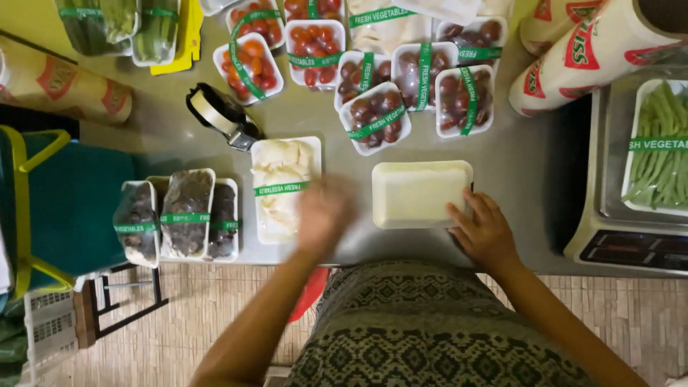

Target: Sealing plastic-wrapped vegetable trays with green adhesive tape using a dispenser.

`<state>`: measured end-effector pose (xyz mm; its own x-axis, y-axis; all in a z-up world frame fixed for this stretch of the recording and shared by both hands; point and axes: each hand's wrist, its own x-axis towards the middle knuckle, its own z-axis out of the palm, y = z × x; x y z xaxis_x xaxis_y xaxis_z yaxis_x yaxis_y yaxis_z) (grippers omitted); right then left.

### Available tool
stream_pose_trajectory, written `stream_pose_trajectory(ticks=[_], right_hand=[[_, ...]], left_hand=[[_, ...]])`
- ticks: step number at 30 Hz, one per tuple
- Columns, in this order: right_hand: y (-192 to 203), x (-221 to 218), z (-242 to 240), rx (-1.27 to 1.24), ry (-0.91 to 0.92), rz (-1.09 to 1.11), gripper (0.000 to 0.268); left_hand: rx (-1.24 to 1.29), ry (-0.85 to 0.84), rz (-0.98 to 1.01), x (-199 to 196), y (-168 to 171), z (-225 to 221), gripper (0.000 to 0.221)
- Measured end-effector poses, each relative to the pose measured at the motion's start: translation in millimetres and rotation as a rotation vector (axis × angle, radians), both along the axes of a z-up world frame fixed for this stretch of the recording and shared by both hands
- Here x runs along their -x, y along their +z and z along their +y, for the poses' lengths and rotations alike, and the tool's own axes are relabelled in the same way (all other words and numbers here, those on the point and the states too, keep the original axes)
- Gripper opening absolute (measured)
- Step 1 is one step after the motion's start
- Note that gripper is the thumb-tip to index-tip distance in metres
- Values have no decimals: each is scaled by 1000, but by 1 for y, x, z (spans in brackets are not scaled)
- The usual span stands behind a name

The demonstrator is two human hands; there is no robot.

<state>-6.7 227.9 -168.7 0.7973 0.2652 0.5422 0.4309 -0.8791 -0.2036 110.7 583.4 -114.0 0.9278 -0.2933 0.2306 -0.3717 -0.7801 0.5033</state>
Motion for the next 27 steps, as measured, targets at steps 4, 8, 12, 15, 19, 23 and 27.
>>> stream_pose_trajectory(ticks=[4, 8, 12, 15, 19, 23, 27], right_hand=[[-1, 0, 3, -71, 26, -50, 35], [3, 1, -1, -100, 85, -55, 36], [4, 1, -6, -99, 132, -19, 39], [7, 10, -24, -125, 109, 8, 36], [46, 37, -67, -324, -114, 47, 24], [78, 69, -138, -361, -497, -47, 8], [97, 112, -170, -460, -504, -127, 9]], left_hand=[[-141, -334, -443, 47, -23, -56, 58], [-171, -244, -507, 65, -18, -68, 50], [-241, -200, -475, 74, -14, -60, 53], [-252, -244, -453, 72, -5, -70, 67], [-189, -247, -390, 65, 10, -92, 62], [-53, -330, -395, 43, 23, -140, 50], [44, -483, -313, 12, 40, -212, 30]])
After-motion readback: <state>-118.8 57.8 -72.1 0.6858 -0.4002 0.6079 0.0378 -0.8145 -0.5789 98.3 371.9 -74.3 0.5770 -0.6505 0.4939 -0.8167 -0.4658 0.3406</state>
